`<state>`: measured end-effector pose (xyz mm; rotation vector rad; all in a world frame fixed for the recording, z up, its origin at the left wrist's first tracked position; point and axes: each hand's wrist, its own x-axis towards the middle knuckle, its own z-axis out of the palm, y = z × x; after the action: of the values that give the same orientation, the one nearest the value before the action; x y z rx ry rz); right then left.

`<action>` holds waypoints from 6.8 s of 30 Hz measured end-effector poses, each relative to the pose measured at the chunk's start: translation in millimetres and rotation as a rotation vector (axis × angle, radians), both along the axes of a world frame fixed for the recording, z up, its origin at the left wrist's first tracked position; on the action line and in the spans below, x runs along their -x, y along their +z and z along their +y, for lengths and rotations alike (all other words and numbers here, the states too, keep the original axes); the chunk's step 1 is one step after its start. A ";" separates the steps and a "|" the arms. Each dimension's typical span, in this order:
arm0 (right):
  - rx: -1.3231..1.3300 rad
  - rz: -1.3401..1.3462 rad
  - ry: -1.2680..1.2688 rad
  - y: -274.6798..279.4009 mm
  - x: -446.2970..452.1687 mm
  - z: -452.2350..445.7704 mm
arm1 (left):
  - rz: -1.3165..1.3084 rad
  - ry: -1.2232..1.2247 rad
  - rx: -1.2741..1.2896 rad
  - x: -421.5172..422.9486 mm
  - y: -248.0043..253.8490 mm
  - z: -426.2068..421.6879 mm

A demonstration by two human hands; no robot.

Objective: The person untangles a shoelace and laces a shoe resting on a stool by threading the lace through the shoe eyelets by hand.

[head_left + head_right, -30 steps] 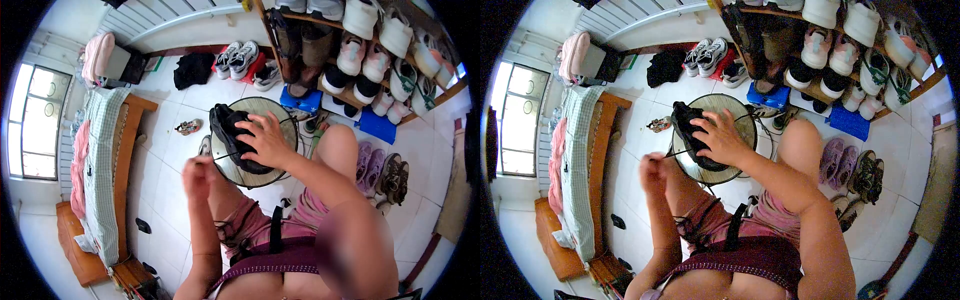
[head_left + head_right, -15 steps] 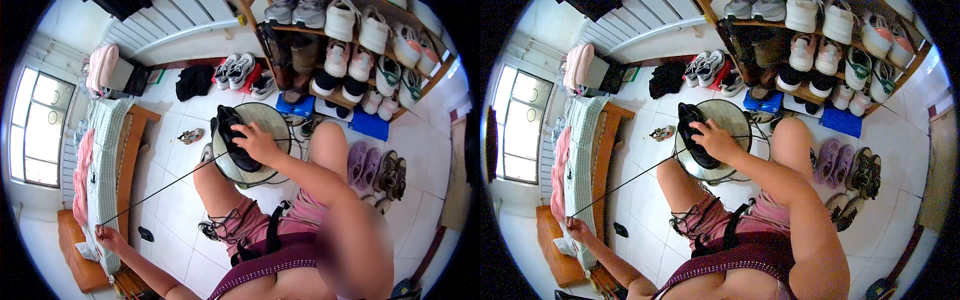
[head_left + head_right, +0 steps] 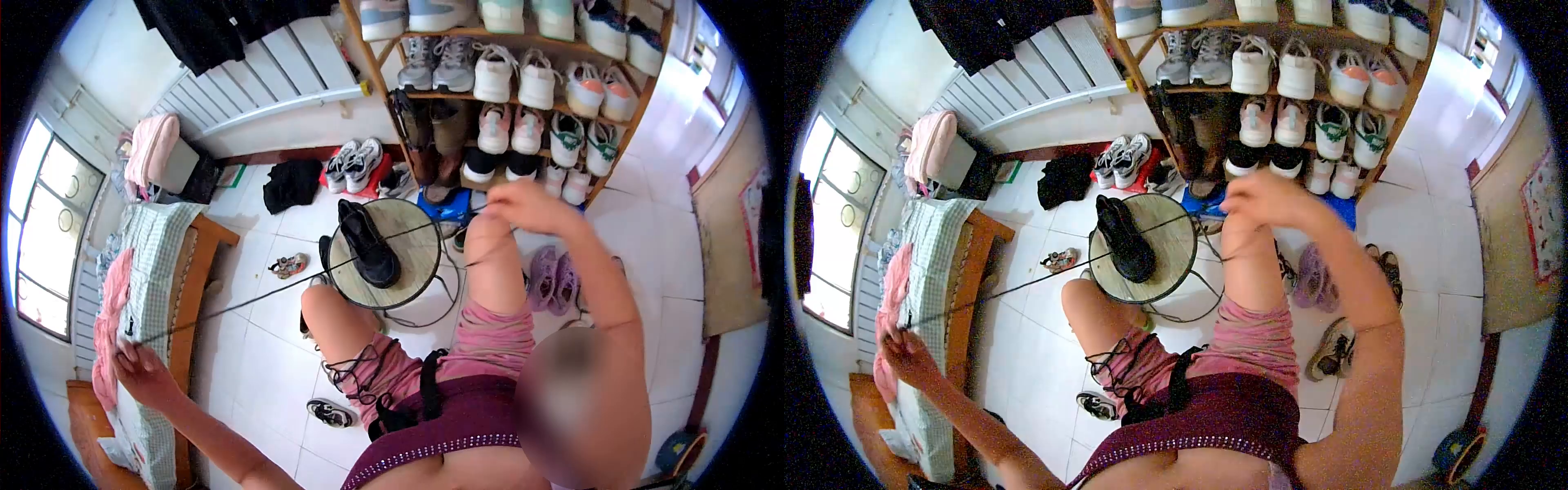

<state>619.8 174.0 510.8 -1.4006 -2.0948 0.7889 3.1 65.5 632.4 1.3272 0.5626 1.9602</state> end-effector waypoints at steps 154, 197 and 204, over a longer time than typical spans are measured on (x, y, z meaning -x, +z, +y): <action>-0.001 -0.010 -0.332 -132.1 179.3 8.3 | 1.074 0.102 -0.160 -258.3 -279.2 154.8; -0.010 0.095 -0.688 -59.7 -68.2 -49.8 | 1.552 0.018 0.347 -216.5 -290.1 83.7; -0.148 0.046 -0.249 -117.1 98.7 -28.2 | 1.255 -0.192 0.404 -232.3 -199.5 64.5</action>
<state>521.0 145.8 393.8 -1.5093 -1.8566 0.5493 235.4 130.0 432.8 2.1045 1.2371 0.5933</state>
